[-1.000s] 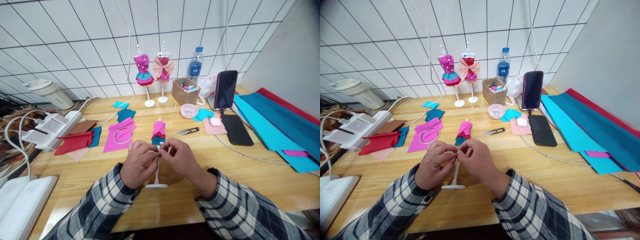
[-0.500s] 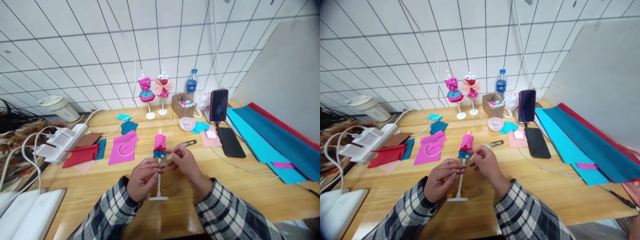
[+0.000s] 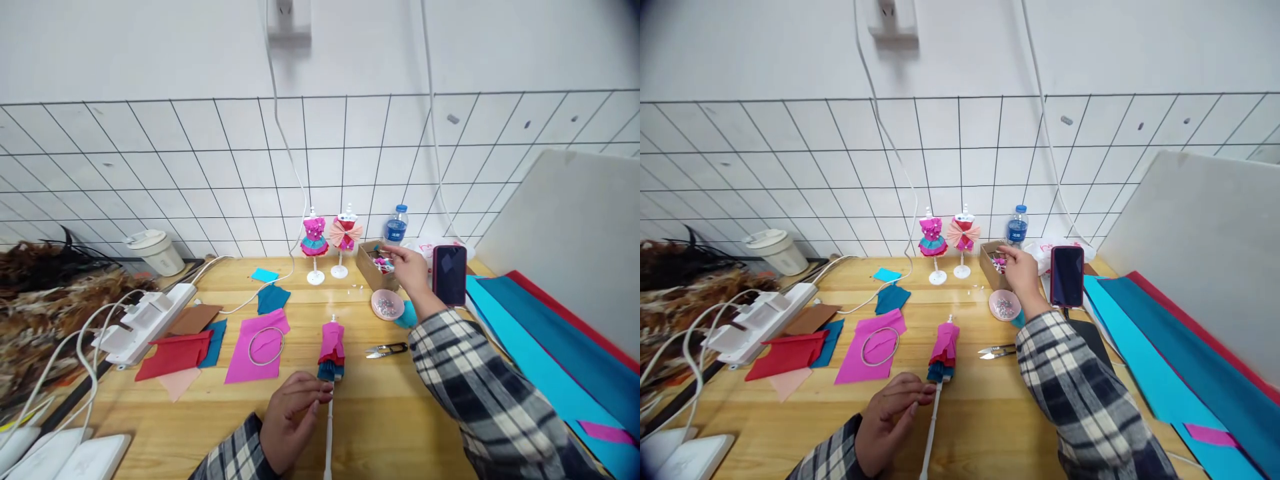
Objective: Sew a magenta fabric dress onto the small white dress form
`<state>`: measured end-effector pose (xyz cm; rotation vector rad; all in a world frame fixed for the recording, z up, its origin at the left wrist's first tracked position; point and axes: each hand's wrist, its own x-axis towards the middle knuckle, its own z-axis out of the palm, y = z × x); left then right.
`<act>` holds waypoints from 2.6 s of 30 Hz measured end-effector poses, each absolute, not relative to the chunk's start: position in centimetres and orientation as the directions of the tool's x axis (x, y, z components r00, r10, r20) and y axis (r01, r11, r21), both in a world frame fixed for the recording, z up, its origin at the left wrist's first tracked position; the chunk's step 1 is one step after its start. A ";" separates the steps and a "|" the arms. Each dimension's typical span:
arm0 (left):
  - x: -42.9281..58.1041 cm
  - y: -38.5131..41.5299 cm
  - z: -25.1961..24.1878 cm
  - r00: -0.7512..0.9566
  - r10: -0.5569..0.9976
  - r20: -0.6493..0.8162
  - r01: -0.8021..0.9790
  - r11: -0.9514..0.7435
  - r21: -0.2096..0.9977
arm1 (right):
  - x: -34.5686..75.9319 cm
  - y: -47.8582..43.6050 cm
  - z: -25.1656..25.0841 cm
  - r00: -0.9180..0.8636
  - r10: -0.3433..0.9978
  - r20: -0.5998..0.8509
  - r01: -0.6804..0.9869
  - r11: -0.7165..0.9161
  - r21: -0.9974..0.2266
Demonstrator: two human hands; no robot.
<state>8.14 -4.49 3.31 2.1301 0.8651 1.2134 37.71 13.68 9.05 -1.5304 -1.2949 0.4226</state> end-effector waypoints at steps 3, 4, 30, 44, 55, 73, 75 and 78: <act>8.2 -4.5 3.4 0.382 0.750 0.540 0.266 -0.649 0.713 | 38.8 16.0 8.8 0.288 0.884 0.368 0.623 0.119 -0.773; 8.2 -4.6 3.5 0.377 0.752 0.541 0.270 -0.648 0.712 | 39.1 16.0 8.7 0.277 0.883 0.379 0.653 0.116 -0.748; 9.9 -6.4 6.5 0.563 0.767 0.306 0.139 -0.453 0.880 | 29.6 -6.3 6.9 -0.462 0.830 0.314 0.350 0.496 -0.795; 8.0 -4.5 4.1 0.511 0.765 -0.392 0.825 -0.308 0.473 | 32.4 -5.9 5.4 -0.214 0.816 0.537 0.456 0.569 -0.684; 2.4 -0.9 5.3 0.641 0.448 -0.623 0.767 -0.377 0.518 | 31.3 -6.8 4.3 -0.203 0.742 0.638 0.368 0.662 -0.653; 9.2 -8.3 4.3 0.668 0.694 0.268 0.650 -0.720 0.244 | 28.9 -8.8 0.6 0.006 0.896 0.444 0.457 0.392 -0.798; 9.0 -8.5 3.5 0.667 0.695 0.268 0.650 -0.719 0.247 | 29.0 -9.1 0.6 0.004 0.904 0.428 0.455 0.380 -0.805; 8.3 -8.9 3.0 0.669 0.679 0.304 0.617 -0.734 0.283 | 29.2 -9.5 0.8 -0.021 0.901 0.432 0.456 0.393 -0.798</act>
